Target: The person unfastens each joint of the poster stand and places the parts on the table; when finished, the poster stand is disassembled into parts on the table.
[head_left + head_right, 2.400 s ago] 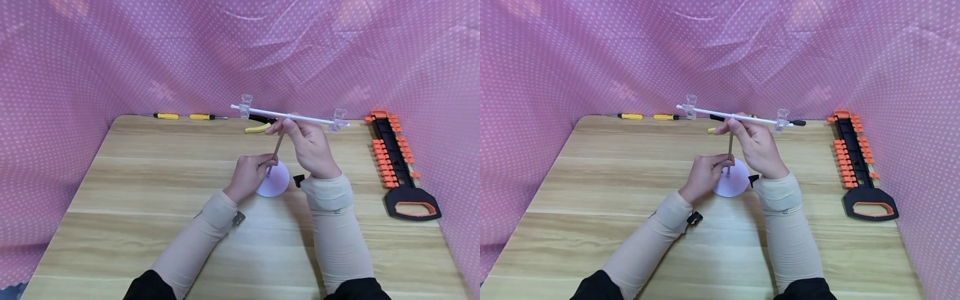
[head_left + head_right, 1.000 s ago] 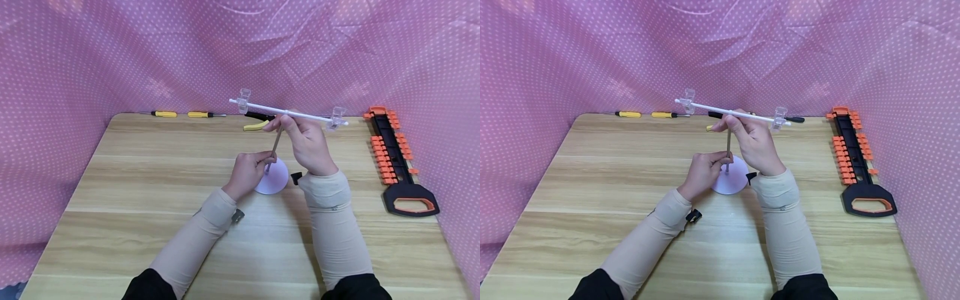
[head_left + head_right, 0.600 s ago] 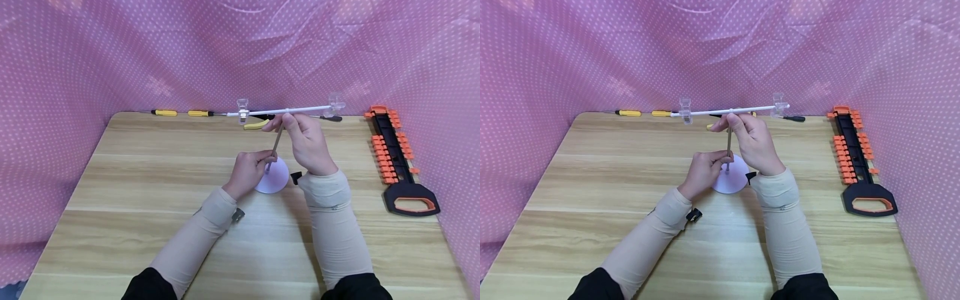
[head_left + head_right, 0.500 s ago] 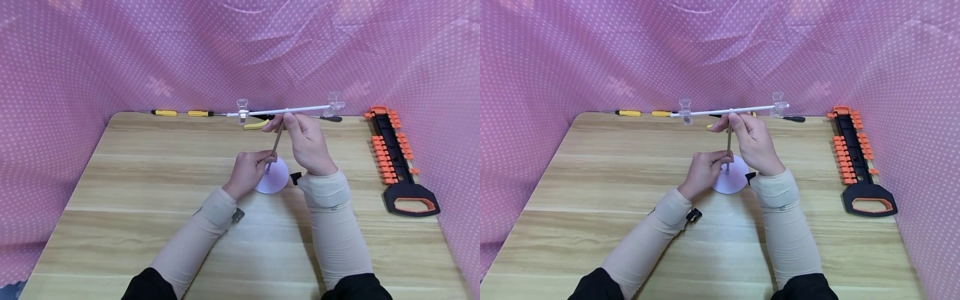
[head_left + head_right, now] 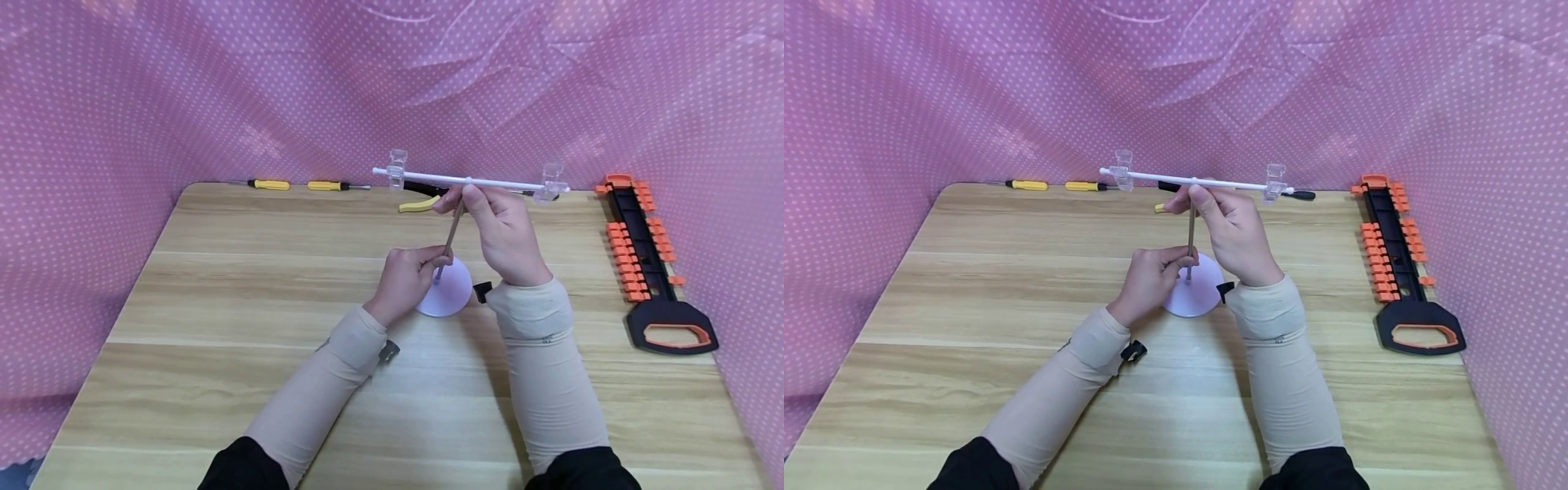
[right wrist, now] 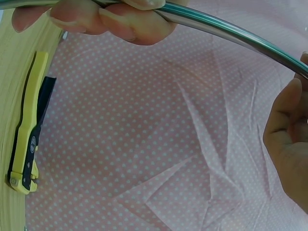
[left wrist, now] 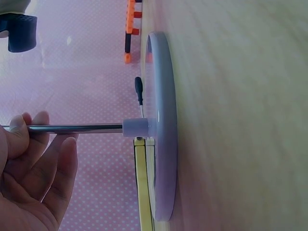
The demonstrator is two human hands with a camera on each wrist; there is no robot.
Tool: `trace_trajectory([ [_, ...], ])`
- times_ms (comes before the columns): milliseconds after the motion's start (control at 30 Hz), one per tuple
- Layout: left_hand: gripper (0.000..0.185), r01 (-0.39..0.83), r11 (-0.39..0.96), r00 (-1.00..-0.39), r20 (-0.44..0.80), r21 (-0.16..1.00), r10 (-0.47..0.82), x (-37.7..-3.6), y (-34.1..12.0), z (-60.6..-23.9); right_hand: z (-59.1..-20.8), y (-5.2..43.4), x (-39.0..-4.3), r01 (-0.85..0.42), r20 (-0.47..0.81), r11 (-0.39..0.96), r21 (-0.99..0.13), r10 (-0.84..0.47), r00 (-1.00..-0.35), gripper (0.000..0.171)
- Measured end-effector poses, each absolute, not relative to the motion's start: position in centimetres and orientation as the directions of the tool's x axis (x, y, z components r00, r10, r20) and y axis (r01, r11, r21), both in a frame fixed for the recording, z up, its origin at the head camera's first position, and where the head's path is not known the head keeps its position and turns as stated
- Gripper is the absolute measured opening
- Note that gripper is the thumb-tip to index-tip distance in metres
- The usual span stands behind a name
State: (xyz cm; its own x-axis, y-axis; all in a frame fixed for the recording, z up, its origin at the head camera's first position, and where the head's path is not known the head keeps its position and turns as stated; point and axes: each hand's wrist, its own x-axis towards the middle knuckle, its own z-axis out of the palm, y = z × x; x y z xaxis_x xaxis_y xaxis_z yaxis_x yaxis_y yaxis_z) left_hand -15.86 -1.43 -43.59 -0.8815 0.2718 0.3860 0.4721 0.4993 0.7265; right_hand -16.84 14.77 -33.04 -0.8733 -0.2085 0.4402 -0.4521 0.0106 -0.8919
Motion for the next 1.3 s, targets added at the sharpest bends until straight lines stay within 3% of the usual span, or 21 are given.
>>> trace_trajectory([
  [267,0.018,0.504,0.49,-0.864,0.425,0.711,0.271,-15.9,-1.5,-43.8,-32.9,14.6,-16.7,-0.427,0.435,-0.084,-0.9,-0.171,-0.884,0.018],
  [567,0.02,0.491,0.498,-0.871,0.413,0.715,0.266,-15.2,-1.9,-44.5,-33.3,14.3,-16.4,-0.448,0.444,-0.001,-0.894,-0.139,-0.885,0.017],
  [767,0.021,0.484,0.518,-0.874,0.412,0.705,0.256,-15.2,-1.8,-44.4,-33.6,14.4,-16.6,-0.419,0.43,-0.108,-0.901,-0.107,-0.897,0.014],
  [1133,0.019,0.49,0.52,-0.871,0.417,0.699,0.26,-15.8,-1.4,-43.9,-33.4,13.7,-17.0,-0.543,0.537,-0.109,-0.832,0.084,-0.839,0.01],
  [1300,0.02,0.479,0.515,-0.878,0.403,0.711,0.26,-15.9,-1.3,-43.8,-33.3,13.4,-17.0,-0.566,0.553,-0.1,-0.818,0.132,-0.823,0.018],
])
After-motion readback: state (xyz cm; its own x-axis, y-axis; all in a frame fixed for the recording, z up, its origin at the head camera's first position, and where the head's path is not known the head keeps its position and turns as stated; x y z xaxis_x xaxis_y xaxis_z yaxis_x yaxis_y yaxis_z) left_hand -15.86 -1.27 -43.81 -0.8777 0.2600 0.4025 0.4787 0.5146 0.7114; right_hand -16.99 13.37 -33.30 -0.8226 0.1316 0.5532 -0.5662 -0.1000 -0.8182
